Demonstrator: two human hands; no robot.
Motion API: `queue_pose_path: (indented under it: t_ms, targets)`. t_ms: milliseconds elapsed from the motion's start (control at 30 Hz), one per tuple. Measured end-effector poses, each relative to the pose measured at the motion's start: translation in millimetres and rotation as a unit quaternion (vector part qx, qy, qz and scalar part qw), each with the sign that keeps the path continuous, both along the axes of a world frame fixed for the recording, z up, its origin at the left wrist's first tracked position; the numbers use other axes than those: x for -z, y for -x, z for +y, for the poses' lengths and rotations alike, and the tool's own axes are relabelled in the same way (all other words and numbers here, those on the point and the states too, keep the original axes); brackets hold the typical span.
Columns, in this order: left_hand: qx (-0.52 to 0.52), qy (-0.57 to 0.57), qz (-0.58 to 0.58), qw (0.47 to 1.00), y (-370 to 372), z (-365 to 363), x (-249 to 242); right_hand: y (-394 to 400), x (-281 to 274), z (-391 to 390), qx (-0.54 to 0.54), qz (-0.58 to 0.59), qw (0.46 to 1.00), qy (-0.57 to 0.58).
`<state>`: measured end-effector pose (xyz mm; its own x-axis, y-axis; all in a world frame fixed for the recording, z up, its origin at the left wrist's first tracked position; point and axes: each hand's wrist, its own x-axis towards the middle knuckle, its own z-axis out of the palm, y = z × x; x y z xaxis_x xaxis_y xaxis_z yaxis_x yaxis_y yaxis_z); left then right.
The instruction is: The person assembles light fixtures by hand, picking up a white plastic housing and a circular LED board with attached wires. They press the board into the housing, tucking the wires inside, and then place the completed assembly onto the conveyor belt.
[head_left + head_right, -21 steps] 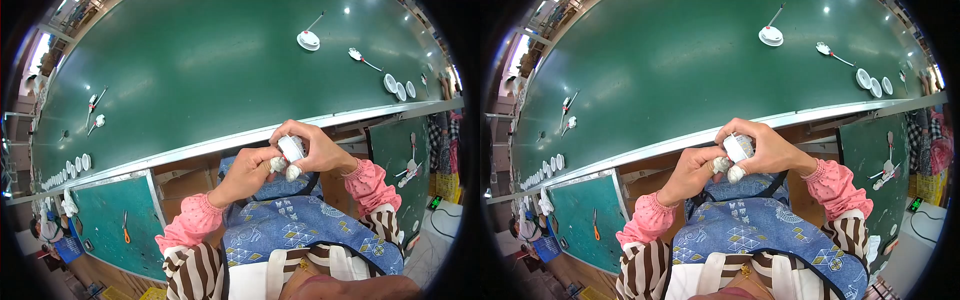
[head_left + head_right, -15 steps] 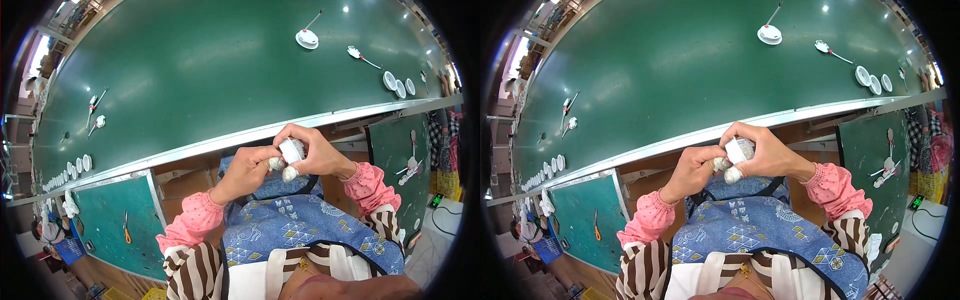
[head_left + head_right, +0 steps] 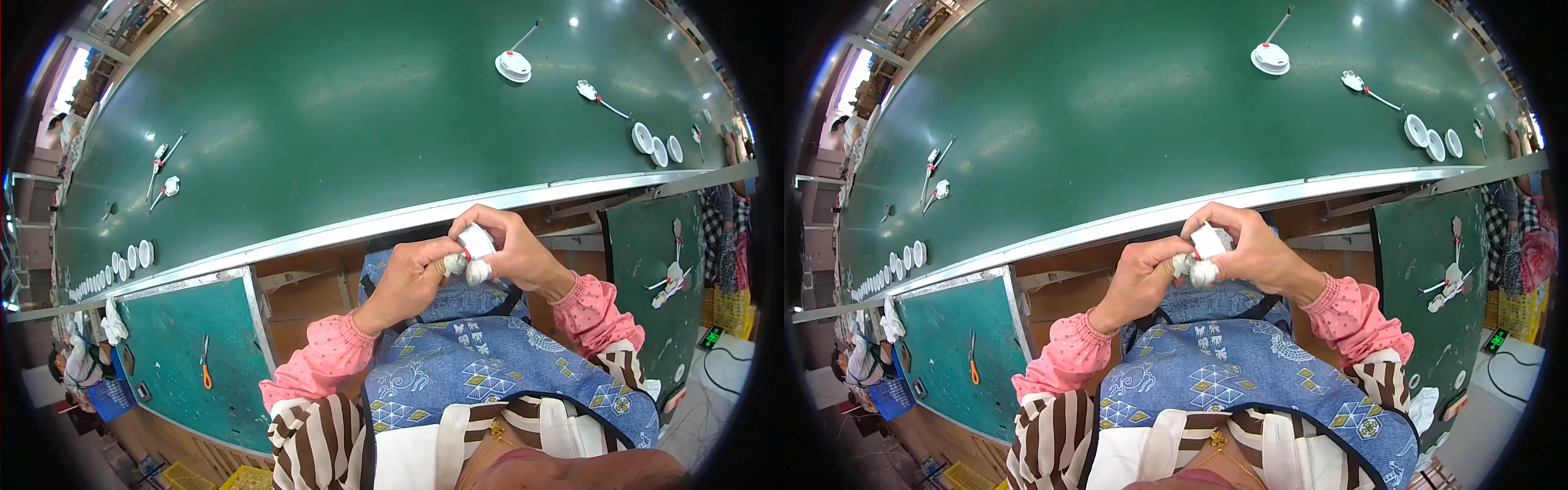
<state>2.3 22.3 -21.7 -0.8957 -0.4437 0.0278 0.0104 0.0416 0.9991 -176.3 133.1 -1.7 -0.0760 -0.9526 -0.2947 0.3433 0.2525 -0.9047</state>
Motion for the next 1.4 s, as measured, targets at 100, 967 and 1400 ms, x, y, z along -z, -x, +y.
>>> queue_pose_path:
  t_ms: [100, 967, 1400]
  targets:
    - [0.028, -0.052, -0.041, 0.997, -7, 5, -16, 4, 2, 2, -0.016, 0.055, 0.997, 0.057]
    - [-0.093, -0.139, 0.015, 0.986, -2, 8, -10, -11, -24, 0, 0.157, 0.553, 0.778, 0.255]
    - [-0.224, -0.101, 0.018, 0.969, 12, 17, -13, -17, -10, -12, 0.193, 0.608, 0.737, 0.226]
